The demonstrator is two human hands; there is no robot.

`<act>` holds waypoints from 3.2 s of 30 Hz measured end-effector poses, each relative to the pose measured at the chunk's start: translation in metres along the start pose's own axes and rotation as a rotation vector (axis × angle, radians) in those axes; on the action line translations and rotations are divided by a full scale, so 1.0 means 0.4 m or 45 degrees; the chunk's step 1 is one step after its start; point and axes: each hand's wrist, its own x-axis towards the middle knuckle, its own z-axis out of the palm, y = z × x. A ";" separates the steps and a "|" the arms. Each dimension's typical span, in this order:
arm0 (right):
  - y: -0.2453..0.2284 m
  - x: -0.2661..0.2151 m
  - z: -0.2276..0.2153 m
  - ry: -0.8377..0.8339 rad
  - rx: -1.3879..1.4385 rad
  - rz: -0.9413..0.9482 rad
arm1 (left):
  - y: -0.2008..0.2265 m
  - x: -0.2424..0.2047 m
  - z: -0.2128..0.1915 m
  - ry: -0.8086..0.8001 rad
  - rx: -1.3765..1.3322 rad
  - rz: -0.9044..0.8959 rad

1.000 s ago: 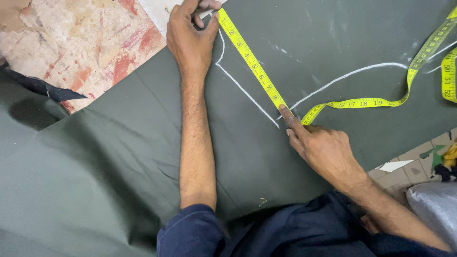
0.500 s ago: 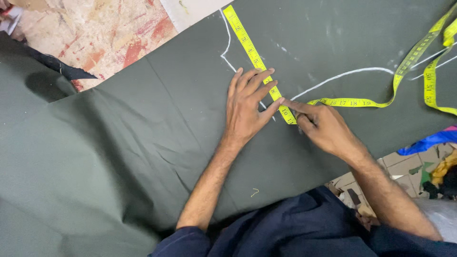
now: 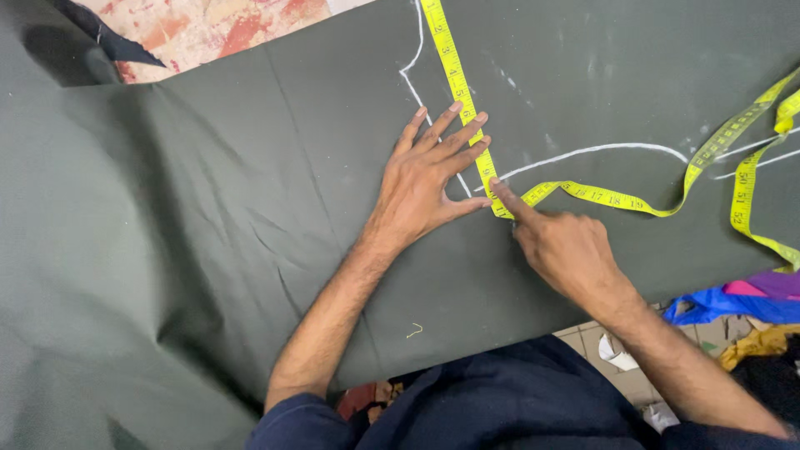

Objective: The person measures and marks a pattern on a large piece of dark green fabric using a paper template, a measuring tape, and chalk. They then use shears to cut the fabric along the marked lines.

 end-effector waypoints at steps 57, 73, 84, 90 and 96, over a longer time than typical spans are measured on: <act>0.076 0.078 -0.042 0.350 0.156 -0.460 | 0.004 -0.008 0.018 0.049 0.044 -0.026; 0.025 0.144 -0.007 0.598 0.435 -0.742 | -0.005 -0.013 0.035 0.091 0.050 -0.046; 0.019 0.153 0.001 0.625 0.246 -0.807 | -0.015 -0.014 0.049 0.092 0.031 -0.053; 0.018 0.153 -0.006 0.630 0.218 -0.830 | -0.013 -0.011 0.053 0.074 0.046 -0.070; 0.020 0.152 -0.017 0.609 0.181 -0.869 | -0.014 -0.017 0.050 0.076 0.045 -0.063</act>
